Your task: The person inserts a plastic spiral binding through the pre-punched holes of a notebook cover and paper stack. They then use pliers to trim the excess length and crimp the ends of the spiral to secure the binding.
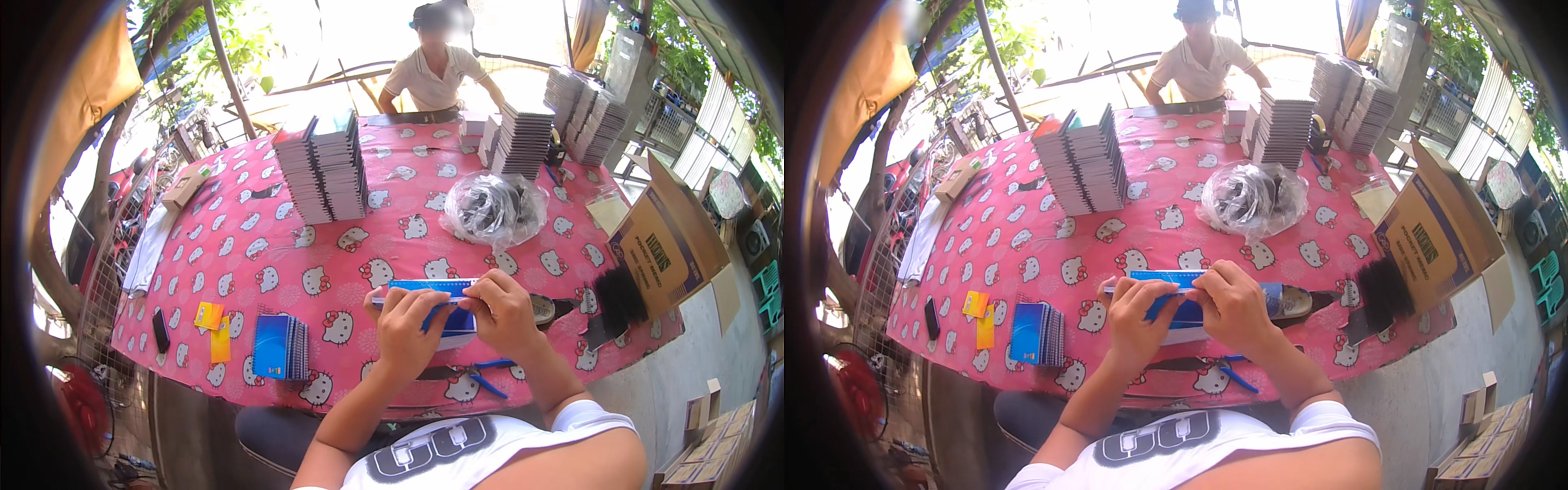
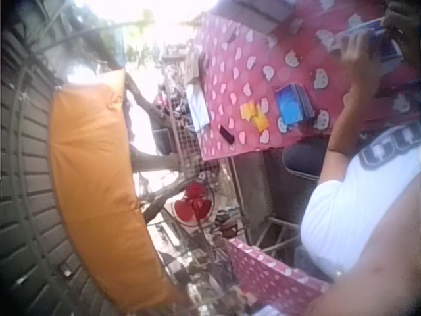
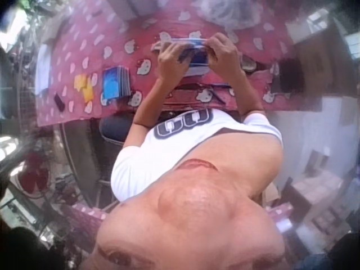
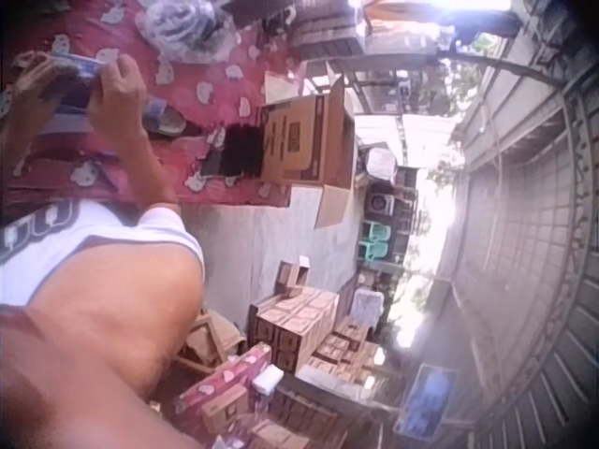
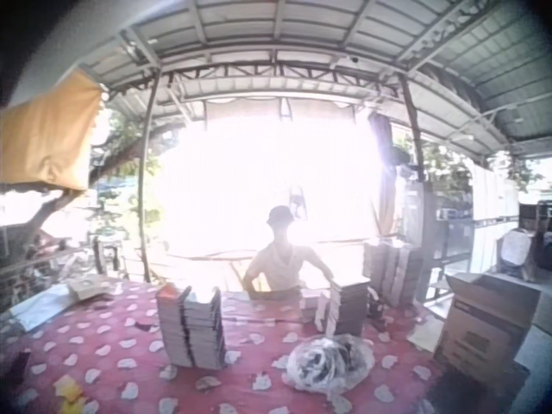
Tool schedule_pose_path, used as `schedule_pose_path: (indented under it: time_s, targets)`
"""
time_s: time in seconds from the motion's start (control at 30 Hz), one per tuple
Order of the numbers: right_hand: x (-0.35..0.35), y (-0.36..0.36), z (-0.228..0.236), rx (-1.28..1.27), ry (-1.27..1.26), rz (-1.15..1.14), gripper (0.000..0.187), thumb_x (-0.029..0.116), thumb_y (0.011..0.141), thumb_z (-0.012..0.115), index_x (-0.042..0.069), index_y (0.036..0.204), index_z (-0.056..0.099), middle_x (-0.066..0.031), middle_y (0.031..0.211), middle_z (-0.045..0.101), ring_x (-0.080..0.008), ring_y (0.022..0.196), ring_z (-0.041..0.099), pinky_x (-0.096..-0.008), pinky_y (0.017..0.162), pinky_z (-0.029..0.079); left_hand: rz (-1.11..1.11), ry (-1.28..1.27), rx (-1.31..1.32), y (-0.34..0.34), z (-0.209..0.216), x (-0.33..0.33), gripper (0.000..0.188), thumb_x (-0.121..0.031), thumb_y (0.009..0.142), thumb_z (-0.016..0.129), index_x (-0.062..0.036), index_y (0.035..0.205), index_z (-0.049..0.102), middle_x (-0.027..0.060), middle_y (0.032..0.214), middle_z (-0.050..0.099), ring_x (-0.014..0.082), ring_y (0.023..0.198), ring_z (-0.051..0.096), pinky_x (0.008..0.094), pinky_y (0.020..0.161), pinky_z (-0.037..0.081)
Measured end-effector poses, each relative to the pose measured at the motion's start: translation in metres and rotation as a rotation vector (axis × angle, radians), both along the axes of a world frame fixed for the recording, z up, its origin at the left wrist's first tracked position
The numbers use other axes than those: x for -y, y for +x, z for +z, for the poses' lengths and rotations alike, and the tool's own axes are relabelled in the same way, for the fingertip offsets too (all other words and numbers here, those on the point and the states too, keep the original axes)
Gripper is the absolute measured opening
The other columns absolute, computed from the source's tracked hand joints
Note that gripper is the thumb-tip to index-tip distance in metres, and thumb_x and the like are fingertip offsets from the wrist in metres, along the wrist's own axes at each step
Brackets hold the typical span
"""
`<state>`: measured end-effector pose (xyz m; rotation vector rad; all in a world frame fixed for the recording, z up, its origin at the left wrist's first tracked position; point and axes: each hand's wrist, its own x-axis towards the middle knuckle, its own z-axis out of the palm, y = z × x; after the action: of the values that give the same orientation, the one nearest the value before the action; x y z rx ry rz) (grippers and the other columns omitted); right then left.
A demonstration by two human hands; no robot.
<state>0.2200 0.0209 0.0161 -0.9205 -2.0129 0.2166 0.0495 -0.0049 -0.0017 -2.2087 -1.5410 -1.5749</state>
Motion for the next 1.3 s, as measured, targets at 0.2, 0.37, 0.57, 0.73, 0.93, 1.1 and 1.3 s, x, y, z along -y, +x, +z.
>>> schedule_pose_path:
  time_s: [0.2, 0.37, 0.57, 0.73, 0.93, 1.1, 1.3]
  targets:
    - [-0.037, 0.07, -0.005, -0.024, -0.14, -0.117, 0.014, 0.004, 0.085, 0.059, 0.004, 0.098, 0.064, -0.0143, 0.095, 0.065, -0.0318, 0.086, 0.063, -0.0387, 0.076, 0.051, -0.054, 0.014, -0.007, -0.012, 0.006, -0.001, 0.017, -0.012, 0.068, 0.081, -0.014, 0.082, 0.072, -0.0023, 0.081, 0.071, 0.0152, 0.078, 0.061, 0.0324, 0.091, 0.033]
    - [-0.032, 0.182, -0.154, 0.55, -0.305, -0.272, 0.041, 0.019, 0.074, 0.076, 0.002, 0.108, 0.06, -0.0152, 0.085, 0.065, -0.0361, 0.079, 0.064, -0.0424, 0.073, 0.052, -0.083, -0.002, -0.007, -0.01, 0.005, -0.015, 0.025, -0.016, 0.067, 0.082, -0.0126, 0.089, 0.071, 0.0008, 0.082, 0.07, 0.0169, 0.082, 0.062, 0.0338, 0.089, 0.034]
    - [-0.068, 0.162, -0.156, 0.448, -0.226, -0.537, 0.038, 0.028, 0.076, 0.075, 0.005, 0.099, 0.056, -0.0134, 0.082, 0.066, -0.0396, 0.069, 0.063, -0.0426, 0.063, 0.053, -0.035, -0.037, -0.042, -0.006, 0.006, -0.02, 0.035, -0.023, 0.062, 0.085, -0.0118, 0.09, 0.068, -0.0001, 0.079, 0.067, 0.0185, 0.083, 0.061, 0.0358, 0.087, 0.035]
    - [-0.11, 0.089, -0.031, -0.371, -0.561, 0.638, 0.038, 0.036, 0.088, 0.061, 0.004, 0.109, 0.058, -0.0106, 0.094, 0.069, -0.0282, 0.085, 0.067, -0.0396, 0.075, 0.054, 0.005, -0.005, -0.069, -0.006, -0.001, -0.024, 0.037, -0.022, 0.063, 0.085, -0.0108, 0.094, 0.066, -0.0004, 0.077, 0.066, 0.0181, 0.082, 0.061, 0.0357, 0.087, 0.035]
    - [-0.11, 0.064, -0.014, -0.3, -0.65, 0.614, 0.029, 0.022, 0.087, 0.065, 0.002, 0.106, 0.06, -0.0111, 0.097, 0.068, -0.0184, 0.089, 0.066, -0.0361, 0.087, 0.053, -0.037, -0.153, 0.065, -0.004, 0.005, -0.02, 0.04, -0.021, 0.062, 0.086, -0.0111, 0.097, 0.068, 0.0041, 0.083, 0.066, 0.0201, 0.083, 0.062, 0.0366, 0.089, 0.037]
    - [-0.137, 0.063, -0.013, -0.021, -0.483, 0.38, 0.032, 0.007, 0.077, 0.073, 0.001, 0.106, 0.06, -0.0072, 0.089, 0.067, -0.0137, 0.085, 0.064, -0.0314, 0.078, 0.054, 0.037, -0.04, 0.057, -0.02, 0.004, -0.018, 0.045, -0.015, 0.064, 0.085, -0.0076, 0.105, 0.066, 0.0094, 0.106, 0.063, 0.0247, 0.09, 0.063, 0.0369, 0.084, 0.048]
    - [-0.126, 0.033, -0.018, -0.027, -0.485, 0.248, 0.037, 0.001, 0.062, 0.071, -0.001, 0.098, 0.062, -0.0068, 0.083, 0.065, -0.0125, 0.077, 0.06, -0.0291, 0.066, 0.049, -0.055, -0.266, 0.487, -0.033, -0.008, -0.012, 0.038, -0.001, 0.074, 0.078, -0.0039, 0.11, 0.066, 0.006, 0.109, 0.063, 0.0149, 0.099, 0.062, 0.029, 0.085, 0.052]
